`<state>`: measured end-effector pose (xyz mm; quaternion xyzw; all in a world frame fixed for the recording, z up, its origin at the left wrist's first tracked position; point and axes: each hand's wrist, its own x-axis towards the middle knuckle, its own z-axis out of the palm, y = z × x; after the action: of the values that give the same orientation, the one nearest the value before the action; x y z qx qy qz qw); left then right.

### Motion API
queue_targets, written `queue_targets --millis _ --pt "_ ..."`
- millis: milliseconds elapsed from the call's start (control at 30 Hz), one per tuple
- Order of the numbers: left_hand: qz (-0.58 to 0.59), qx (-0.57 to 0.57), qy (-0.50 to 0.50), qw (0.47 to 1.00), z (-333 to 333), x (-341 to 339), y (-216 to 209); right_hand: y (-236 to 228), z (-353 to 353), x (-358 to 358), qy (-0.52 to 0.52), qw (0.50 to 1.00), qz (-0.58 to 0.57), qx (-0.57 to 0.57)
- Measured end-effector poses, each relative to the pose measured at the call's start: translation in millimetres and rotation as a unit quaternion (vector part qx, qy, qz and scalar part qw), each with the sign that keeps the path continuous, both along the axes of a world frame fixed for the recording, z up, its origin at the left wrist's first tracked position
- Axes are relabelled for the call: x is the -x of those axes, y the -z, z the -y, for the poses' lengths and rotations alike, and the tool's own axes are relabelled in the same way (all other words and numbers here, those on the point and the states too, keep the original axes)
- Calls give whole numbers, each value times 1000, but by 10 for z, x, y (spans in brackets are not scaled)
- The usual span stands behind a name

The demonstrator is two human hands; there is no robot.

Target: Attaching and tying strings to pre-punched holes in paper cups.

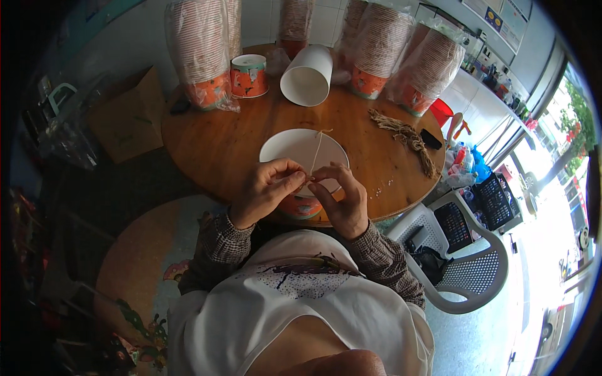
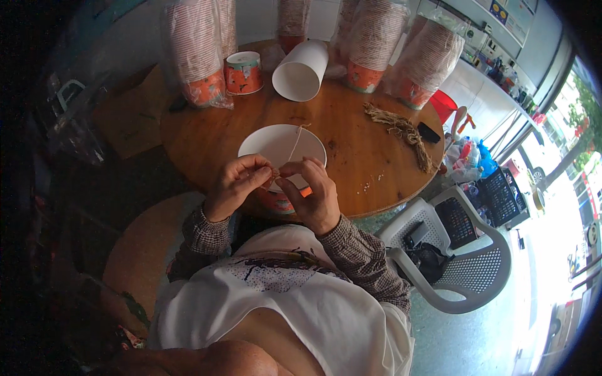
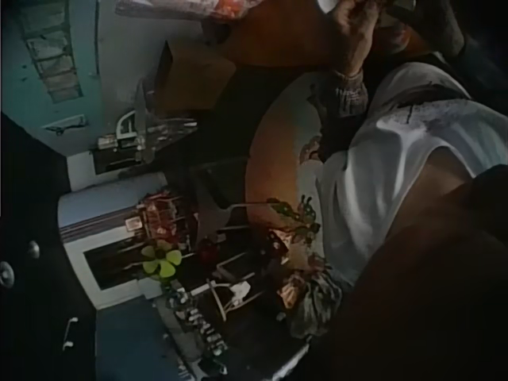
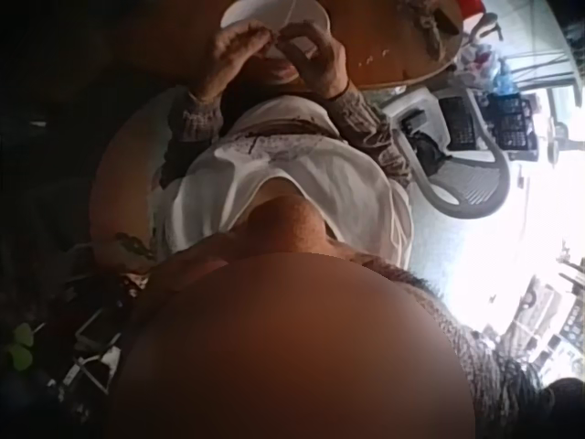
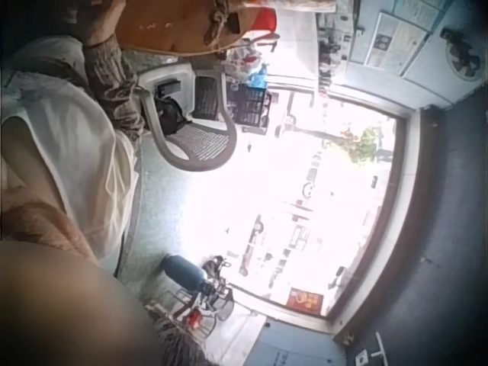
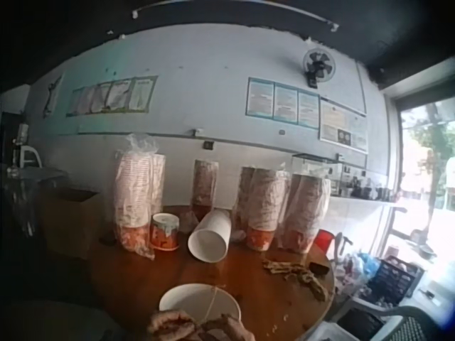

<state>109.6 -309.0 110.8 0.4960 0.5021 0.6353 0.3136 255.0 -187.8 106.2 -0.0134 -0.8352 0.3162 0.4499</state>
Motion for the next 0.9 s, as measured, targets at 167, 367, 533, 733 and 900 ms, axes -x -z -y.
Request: queue_targets --millis 167,367,533,733,900 --pt "-12 -3 -10 1000 -4 -12 2 -62 -20 13 7 998 -36 -52" --pt "-10 -6 -18 1000 -12 -20 6 -72 -35 15 18 994 -32 -101" --pt "-111 -12 -19 994 -4 17 -6 -52 -56 8 20 998 -37 -51" --pt "-171 -50 -77 981 22 37 -80 -40 -45 -23 14 999 -37 19" --pt "-225 -52 -114 966 89 28 -191 2 -56 -16 2 1000 -25 19"
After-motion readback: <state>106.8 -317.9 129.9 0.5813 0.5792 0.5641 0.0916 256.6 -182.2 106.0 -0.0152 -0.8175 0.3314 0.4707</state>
